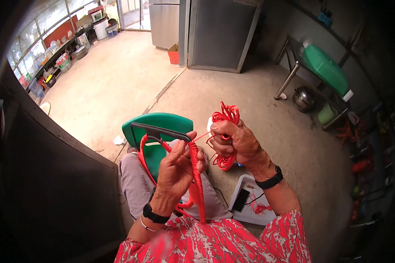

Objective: Wrapping a red plastic cord around a black metal handle or frame.

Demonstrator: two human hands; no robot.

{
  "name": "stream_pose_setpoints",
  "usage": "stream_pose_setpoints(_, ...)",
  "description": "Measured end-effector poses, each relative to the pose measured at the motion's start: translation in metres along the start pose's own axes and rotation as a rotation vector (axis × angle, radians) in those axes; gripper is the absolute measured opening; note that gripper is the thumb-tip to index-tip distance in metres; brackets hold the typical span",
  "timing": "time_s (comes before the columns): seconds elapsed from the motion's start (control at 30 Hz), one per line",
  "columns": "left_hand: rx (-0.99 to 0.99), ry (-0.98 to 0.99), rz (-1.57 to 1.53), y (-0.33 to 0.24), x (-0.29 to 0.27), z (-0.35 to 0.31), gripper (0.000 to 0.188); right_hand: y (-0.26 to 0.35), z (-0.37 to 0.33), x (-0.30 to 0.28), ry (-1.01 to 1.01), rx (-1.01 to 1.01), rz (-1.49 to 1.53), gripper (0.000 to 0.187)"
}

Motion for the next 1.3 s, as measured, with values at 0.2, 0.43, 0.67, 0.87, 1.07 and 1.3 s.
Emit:
stream_pose_setpoints(0.2, 0.004, -0.039, 0.009, 0.003, 0.002, -0.009, 0.024, -0.008, 0.0, 0.012, -0.035, -0.042, -0.061, 0.022)
stream_pose_setpoints(0.43, 0.01, -0.038, 0.002, 0.005, -0.007, -0.013, 0.018, -0.007, -0.001, 0.021, -0.034, -0.078, -0.096, 0.033)
stream_pose_setpoints(0.67, 0.023, -0.041, 0.064, 0.003, -0.006, -0.014, 0.02, -0.031, -0.014, 0.009, -0.07, -0.088, -0.017, 0.021)
stream_pose_setpoints(0.87, 0.027, -0.118, 0.131, -0.002, 0.002, -0.015, 0.023, -0.021, -0.012, 0.016, -0.065, -0.098, -0.135, 0.02)
stream_pose_setpoints(1.07, 0.04, -0.103, 0.137, 0.0, -0.002, -0.016, 0.023, -0.027, -0.011, 0.013, -0.058, -0.077, -0.025, 0.022)
stream_pose_setpoints(1.3, 0.078, -0.121, 0.189, 0.008, -0.001, -0.019, 0.021, -0.03, 0.007, -0.038, -0.001, 0.094, -0.239, 0.006)
Point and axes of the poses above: each hand's wrist, its own z-axis towards the middle knuckle, its own x-axis out of the palm, y = z × x, the point moved 3 cm from there along z, towards the middle knuckle, and after that the axes turned 6 degrees about y, right-handed, at the moved point
